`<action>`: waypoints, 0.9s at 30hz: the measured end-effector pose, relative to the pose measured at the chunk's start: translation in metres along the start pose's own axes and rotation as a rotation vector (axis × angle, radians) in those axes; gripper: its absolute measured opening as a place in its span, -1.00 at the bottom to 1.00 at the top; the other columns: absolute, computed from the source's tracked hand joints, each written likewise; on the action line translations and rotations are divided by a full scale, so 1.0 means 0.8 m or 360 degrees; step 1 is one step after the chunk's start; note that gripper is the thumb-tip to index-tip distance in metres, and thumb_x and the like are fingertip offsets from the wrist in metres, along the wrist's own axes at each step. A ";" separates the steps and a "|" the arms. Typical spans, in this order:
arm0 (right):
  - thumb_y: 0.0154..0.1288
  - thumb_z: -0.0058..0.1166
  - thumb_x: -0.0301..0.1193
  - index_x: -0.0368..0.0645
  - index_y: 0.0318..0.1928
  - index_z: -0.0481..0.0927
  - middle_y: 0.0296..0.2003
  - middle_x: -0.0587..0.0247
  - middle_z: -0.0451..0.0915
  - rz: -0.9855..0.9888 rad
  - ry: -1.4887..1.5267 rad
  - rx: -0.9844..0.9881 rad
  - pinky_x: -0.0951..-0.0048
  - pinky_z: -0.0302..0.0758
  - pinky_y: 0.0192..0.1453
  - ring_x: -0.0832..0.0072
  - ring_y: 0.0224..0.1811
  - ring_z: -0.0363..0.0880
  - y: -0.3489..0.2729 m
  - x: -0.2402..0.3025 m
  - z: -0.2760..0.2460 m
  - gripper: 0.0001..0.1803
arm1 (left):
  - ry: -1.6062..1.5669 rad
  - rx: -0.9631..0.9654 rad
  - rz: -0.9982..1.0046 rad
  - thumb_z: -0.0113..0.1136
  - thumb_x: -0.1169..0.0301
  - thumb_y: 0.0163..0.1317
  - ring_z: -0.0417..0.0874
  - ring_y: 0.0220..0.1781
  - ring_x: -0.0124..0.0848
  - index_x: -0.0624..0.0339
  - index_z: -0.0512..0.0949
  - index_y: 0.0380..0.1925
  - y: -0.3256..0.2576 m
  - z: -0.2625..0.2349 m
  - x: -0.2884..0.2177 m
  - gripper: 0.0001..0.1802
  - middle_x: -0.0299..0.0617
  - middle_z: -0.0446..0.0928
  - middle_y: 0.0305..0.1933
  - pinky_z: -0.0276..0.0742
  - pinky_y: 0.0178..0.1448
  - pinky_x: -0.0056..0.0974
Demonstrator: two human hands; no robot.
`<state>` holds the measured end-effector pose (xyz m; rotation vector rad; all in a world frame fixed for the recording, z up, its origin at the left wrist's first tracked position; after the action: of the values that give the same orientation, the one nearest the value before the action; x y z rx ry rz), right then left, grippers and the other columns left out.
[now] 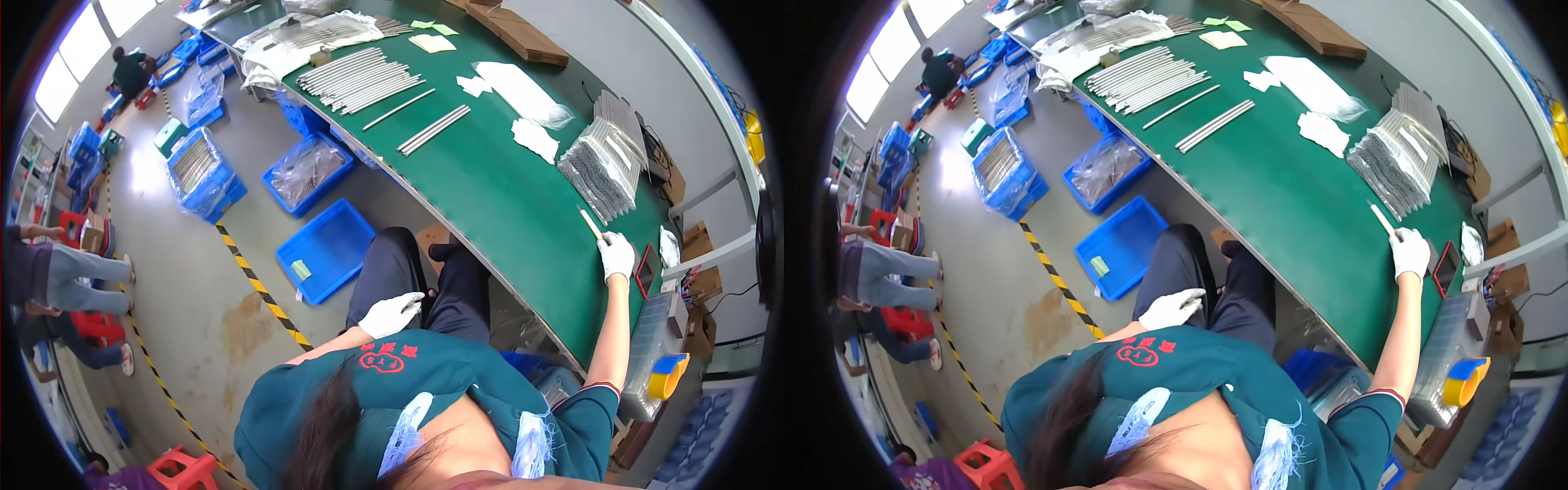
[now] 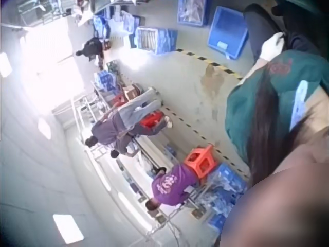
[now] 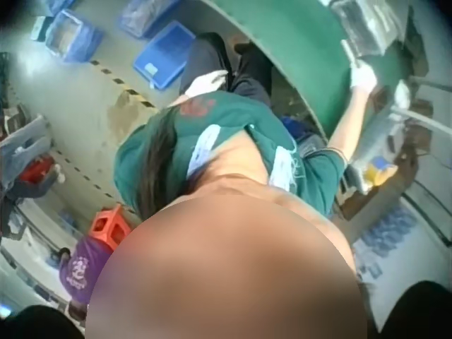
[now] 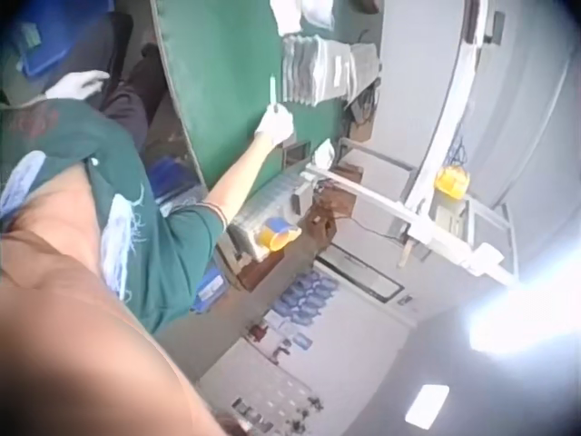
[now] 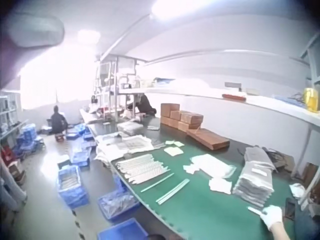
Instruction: Counting and packing thin metal rods into plastic bags at a workstation.
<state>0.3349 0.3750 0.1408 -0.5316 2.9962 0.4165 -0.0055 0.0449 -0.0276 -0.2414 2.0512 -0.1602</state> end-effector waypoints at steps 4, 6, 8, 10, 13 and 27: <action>0.24 -0.02 -0.11 0.00 -0.18 0.58 -0.28 0.17 0.57 0.0245 0.0224 0.0047 0.21 0.47 -0.10 0.19 -0.18 0.56 -0.048 0.013 -0.029 -0.70 | -0.0119 -0.0030 -0.0006 -0.03 0.17 0.30 0.62 -0.08 -0.09 0.05 0.45 0.10 0.004 0.007 0.005 -0.59 -0.08 0.59 -0.06 0.52 0.02 -0.17; 0.26 -0.08 -0.06 0.05 -0.15 0.56 -0.22 0.17 0.57 0.0390 0.0170 0.0083 0.18 0.48 -0.10 0.15 -0.17 0.56 -0.068 0.019 -0.047 -0.67 | -0.0243 -0.0044 -0.0080 0.00 0.26 0.30 0.64 -0.06 -0.21 0.06 0.44 0.11 -0.001 0.010 0.021 -0.61 -0.10 0.61 -0.07 0.52 0.03 -0.25; 0.24 -0.09 -0.05 0.07 -0.15 0.58 -0.18 0.17 0.60 0.0574 0.0105 0.0175 0.16 0.49 -0.09 0.13 -0.13 0.57 -0.087 0.012 -0.057 -0.66 | -0.0316 -0.0069 -0.0131 0.02 0.32 0.30 0.67 -0.10 -0.32 0.08 0.45 0.11 -0.004 0.012 0.033 -0.63 -0.11 0.63 -0.14 0.52 0.01 -0.31; 0.23 -0.10 -0.05 0.12 -0.06 0.54 -0.17 0.15 0.60 0.0725 0.0059 0.0318 0.16 0.50 -0.06 0.13 -0.11 0.58 -0.105 -0.006 -0.050 -0.64 | -0.0325 -0.0060 -0.0178 0.02 0.33 0.30 0.68 -0.14 -0.34 0.10 0.45 0.10 0.003 0.019 0.044 -0.63 -0.13 0.64 -0.19 0.53 -0.01 -0.33; 0.24 -0.10 -0.07 0.18 0.06 0.47 -0.07 0.19 0.57 0.0731 0.0029 0.0321 0.17 0.49 -0.01 0.14 -0.09 0.57 -0.131 -0.012 -0.052 -0.60 | -0.0287 -0.0005 -0.0130 0.02 0.34 0.31 0.68 -0.17 -0.36 0.12 0.45 0.10 0.015 0.028 0.041 -0.64 -0.15 0.65 -0.22 0.53 -0.03 -0.35; 0.34 -0.31 -0.40 -0.27 0.07 0.43 0.25 0.00 0.31 0.0032 0.0340 -0.0083 0.22 0.28 0.27 0.25 0.16 0.39 -0.023 -0.124 0.072 -0.62 | 0.0006 -0.0276 0.0217 -0.06 0.12 0.30 0.61 -0.14 -0.02 -0.04 0.47 0.06 0.001 -0.017 -0.006 -0.62 -0.02 0.58 -0.10 0.52 -0.04 -0.10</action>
<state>0.4355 0.4066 0.0924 -0.5861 3.2045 0.4686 -0.0157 0.0472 -0.0176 -0.2074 2.0791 0.1019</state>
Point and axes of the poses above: each hand's wrist, its own y-axis towards the middle knuckle, its own z-axis out of the palm, x = y × z, the point moved 6 cm from there along y, towards the middle knuckle
